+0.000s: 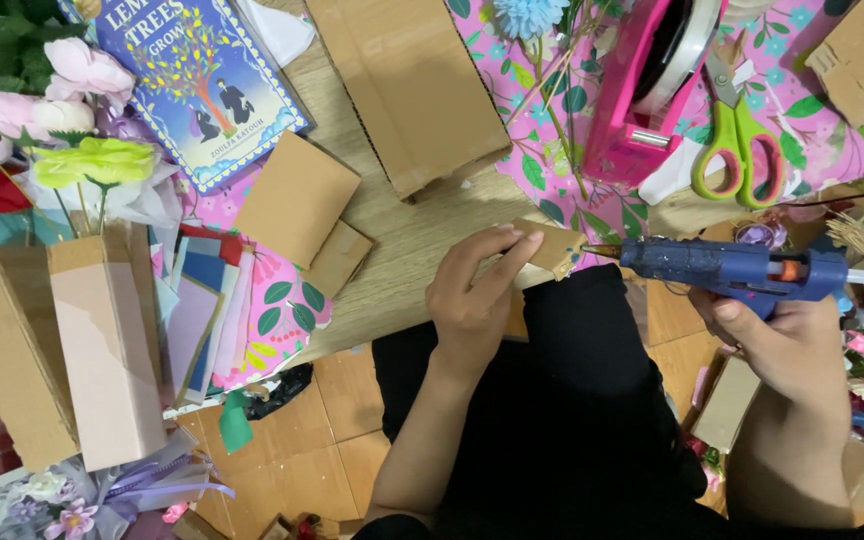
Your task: Assembling cardboard boxes and structures using a hot glue gun and scissors in a floral design area.
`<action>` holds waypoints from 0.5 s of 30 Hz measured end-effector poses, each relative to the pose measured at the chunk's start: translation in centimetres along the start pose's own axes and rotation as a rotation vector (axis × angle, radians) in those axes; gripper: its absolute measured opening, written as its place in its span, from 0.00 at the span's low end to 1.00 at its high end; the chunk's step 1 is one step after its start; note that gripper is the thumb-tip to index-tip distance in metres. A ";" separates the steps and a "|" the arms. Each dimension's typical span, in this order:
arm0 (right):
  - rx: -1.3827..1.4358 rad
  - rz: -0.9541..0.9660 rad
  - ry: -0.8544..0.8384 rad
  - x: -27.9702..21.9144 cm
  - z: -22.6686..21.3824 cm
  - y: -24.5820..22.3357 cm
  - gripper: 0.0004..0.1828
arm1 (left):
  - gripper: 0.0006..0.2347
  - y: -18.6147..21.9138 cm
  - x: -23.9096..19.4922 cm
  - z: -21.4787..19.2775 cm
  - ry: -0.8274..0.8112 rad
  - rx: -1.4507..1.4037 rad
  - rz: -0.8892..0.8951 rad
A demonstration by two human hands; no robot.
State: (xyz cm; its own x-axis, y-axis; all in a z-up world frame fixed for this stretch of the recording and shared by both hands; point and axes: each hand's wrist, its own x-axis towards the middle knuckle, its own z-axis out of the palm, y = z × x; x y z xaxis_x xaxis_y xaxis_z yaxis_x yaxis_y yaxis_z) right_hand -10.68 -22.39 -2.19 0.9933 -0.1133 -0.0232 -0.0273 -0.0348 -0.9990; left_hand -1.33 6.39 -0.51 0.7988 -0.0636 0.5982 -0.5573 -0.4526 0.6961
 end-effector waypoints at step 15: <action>-0.144 0.004 0.159 2.9 -8.3 -1.9 0.34 | 0.13 0.1 0.0 -0.6 0.032 -0.055 -0.110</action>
State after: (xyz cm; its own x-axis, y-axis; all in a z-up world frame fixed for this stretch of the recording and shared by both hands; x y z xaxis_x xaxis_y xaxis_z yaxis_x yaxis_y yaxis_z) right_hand -8.66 -30.85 0.00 0.9633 -0.2682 -0.0093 -0.0579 -0.1740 -0.9830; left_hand -1.52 6.93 -0.23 0.8486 0.0129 0.5289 -0.4789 -0.4059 0.7783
